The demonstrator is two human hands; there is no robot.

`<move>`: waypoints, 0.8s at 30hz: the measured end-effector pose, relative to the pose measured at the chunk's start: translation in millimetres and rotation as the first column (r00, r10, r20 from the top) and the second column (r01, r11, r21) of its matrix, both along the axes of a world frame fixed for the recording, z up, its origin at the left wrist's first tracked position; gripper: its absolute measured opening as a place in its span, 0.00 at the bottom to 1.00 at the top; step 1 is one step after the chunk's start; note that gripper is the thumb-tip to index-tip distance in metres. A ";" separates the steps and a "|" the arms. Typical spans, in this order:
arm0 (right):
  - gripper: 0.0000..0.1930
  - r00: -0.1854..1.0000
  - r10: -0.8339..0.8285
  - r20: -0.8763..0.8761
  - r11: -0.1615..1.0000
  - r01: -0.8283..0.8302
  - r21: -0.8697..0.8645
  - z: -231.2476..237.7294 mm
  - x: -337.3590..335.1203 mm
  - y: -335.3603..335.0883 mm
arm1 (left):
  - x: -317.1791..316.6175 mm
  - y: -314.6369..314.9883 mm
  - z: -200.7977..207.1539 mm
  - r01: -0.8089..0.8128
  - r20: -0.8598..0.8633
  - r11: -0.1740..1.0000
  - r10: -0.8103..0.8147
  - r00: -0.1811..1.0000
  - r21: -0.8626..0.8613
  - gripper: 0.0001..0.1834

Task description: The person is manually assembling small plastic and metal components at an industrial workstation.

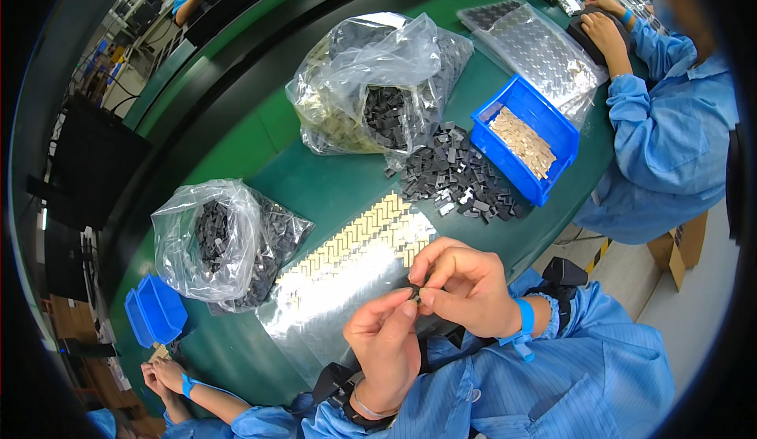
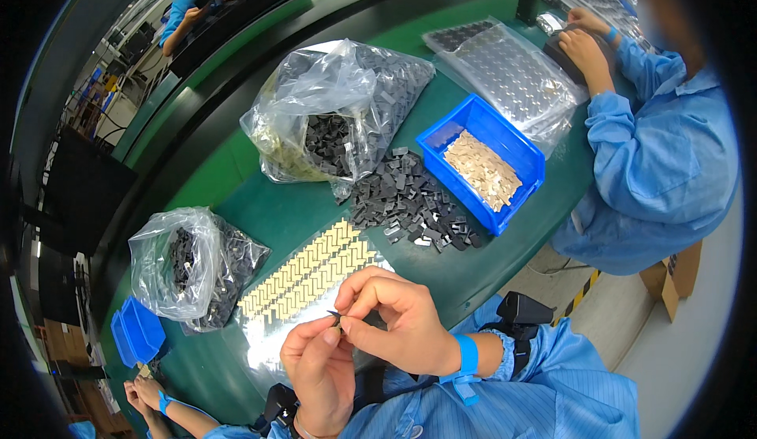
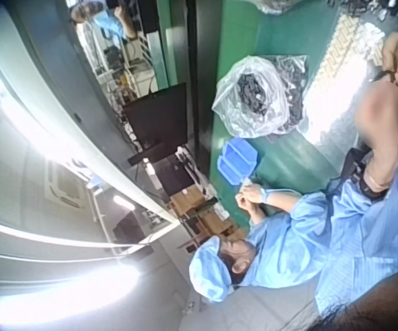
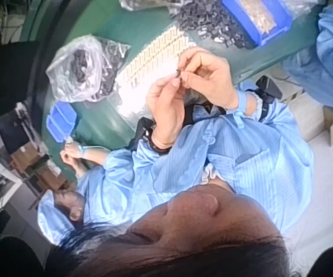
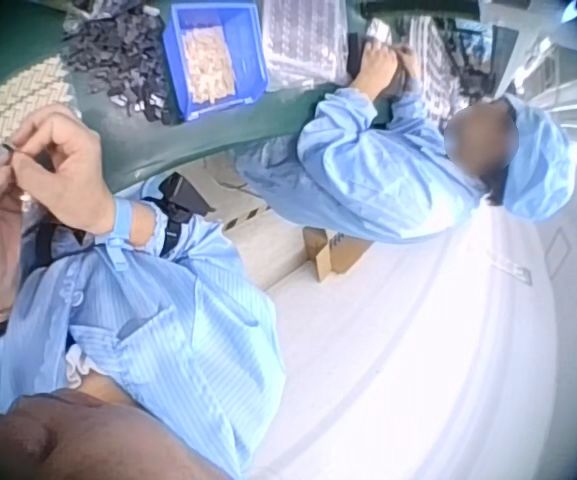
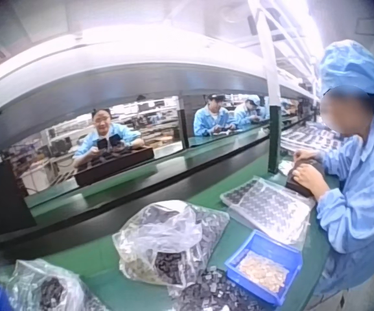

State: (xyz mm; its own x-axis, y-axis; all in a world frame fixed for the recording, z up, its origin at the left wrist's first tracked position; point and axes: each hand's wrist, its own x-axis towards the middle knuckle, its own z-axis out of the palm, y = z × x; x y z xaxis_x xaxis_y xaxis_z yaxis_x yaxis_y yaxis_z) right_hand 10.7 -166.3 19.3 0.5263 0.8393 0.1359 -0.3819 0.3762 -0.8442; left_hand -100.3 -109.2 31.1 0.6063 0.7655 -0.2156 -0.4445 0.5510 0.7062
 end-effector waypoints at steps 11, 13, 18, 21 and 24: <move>0.05 0.963 -0.001 0.268 0.999 0.015 -0.047 -1.6 9.3 4.5 | -3.2 3.8 -0.5 -0.015 -0.004 0.983 0.016 1.000 0.183 0.07; 0.06 0.942 0.013 0.335 0.998 0.006 -0.056 1.9 14.3 4.5 | -4.5 5.4 0.6 0.009 -0.010 0.971 -0.007 1.000 0.238 0.08; 0.08 0.925 0.311 0.217 0.949 -0.292 -0.116 6.9 27.1 2.2 | -11.4 9.5 1.9 0.042 -0.099 0.931 -0.006 0.995 0.362 0.15; 0.07 0.906 0.410 0.107 0.912 -0.404 -0.075 2.5 32.3 4.2 | -15.0 16.9 -0.9 0.121 -0.169 0.897 -0.053 0.984 0.426 0.16; 0.07 0.869 0.494 0.012 0.866 -0.491 -0.096 9.2 33.9 1.4 | -19.9 18.9 4.2 0.198 -0.245 0.859 -0.088 0.966 0.472 0.20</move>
State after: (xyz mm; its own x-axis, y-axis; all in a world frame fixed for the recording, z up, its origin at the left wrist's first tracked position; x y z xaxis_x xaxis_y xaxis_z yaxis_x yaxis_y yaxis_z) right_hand 44.7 -164.9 28.5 0.0380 0.9974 0.0614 -0.4676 0.0721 -0.8810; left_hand -120.1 -90.3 35.3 0.7008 0.7127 0.0306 -0.2011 0.1562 0.9670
